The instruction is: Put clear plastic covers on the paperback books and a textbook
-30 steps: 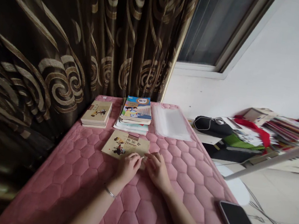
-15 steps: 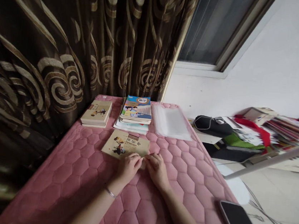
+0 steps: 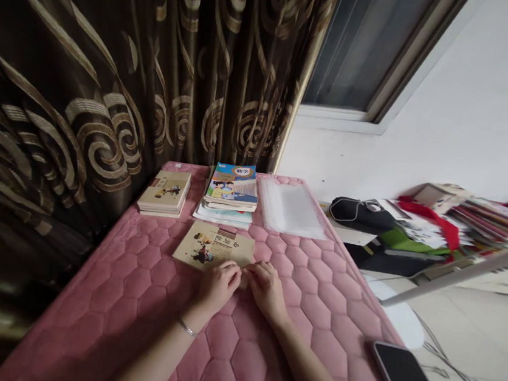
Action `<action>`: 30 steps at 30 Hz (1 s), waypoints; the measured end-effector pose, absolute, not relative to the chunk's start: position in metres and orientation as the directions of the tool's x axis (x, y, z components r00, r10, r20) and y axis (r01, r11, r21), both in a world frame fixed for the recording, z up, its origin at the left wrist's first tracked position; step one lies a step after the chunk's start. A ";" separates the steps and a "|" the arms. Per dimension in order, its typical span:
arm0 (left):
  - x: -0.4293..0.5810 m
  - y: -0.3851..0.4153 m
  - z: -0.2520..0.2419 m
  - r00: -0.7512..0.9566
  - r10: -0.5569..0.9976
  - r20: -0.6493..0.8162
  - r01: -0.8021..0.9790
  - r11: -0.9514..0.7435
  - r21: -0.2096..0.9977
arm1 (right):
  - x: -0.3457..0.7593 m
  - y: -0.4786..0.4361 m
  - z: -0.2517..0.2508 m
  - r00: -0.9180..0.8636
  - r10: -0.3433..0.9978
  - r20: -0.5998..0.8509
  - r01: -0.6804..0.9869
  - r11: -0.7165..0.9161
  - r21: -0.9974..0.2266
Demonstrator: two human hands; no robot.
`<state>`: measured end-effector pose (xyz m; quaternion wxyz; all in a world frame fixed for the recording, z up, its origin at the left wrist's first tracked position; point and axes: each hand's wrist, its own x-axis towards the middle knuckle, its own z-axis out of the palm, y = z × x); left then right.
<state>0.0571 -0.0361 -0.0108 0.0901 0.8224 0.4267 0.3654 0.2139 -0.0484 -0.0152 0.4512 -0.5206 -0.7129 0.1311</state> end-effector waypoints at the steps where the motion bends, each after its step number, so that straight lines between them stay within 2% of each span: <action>1: 0.057 -0.036 -0.011 0.370 0.768 0.523 0.636 -0.620 0.460 | 0.214 -0.048 -0.015 -0.047 0.864 0.501 0.617 0.420 -0.665; 5: 0.058 -0.035 -0.011 0.347 0.766 0.541 0.634 -0.617 0.467 | 0.223 -0.053 -0.008 0.033 0.912 0.410 0.505 0.339 -0.794; 7: 0.058 -0.035 -0.011 0.336 0.769 0.544 0.631 -0.612 0.477 | 0.230 -0.057 -0.004 0.013 0.932 0.362 0.477 0.313 -0.821; 11: 0.056 -0.034 -0.012 0.332 0.773 0.540 0.616 -0.611 0.497 | 0.238 -0.062 -0.002 -0.219 0.910 0.351 0.520 0.414 -0.747; 13: 0.056 -0.034 -0.013 0.327 0.773 0.543 0.612 -0.611 0.502 | 0.236 -0.062 -0.004 -0.271 0.899 0.343 0.554 0.437 -0.708; 20: 0.056 -0.034 -0.014 0.337 0.768 0.545 0.619 -0.617 0.486 | 0.227 -0.058 -0.007 -0.329 0.905 0.269 0.675 0.425 -0.603; 25: 0.056 -0.035 -0.013 0.344 0.769 0.539 0.621 -0.617 0.484 | 0.228 -0.057 -0.008 -0.343 0.908 0.239 0.661 0.414 -0.626; 30: 0.055 -0.035 -0.014 0.352 0.774 0.525 0.614 -0.615 0.495 | 0.233 -0.058 -0.009 -0.327 0.896 0.301 0.625 0.444 -0.642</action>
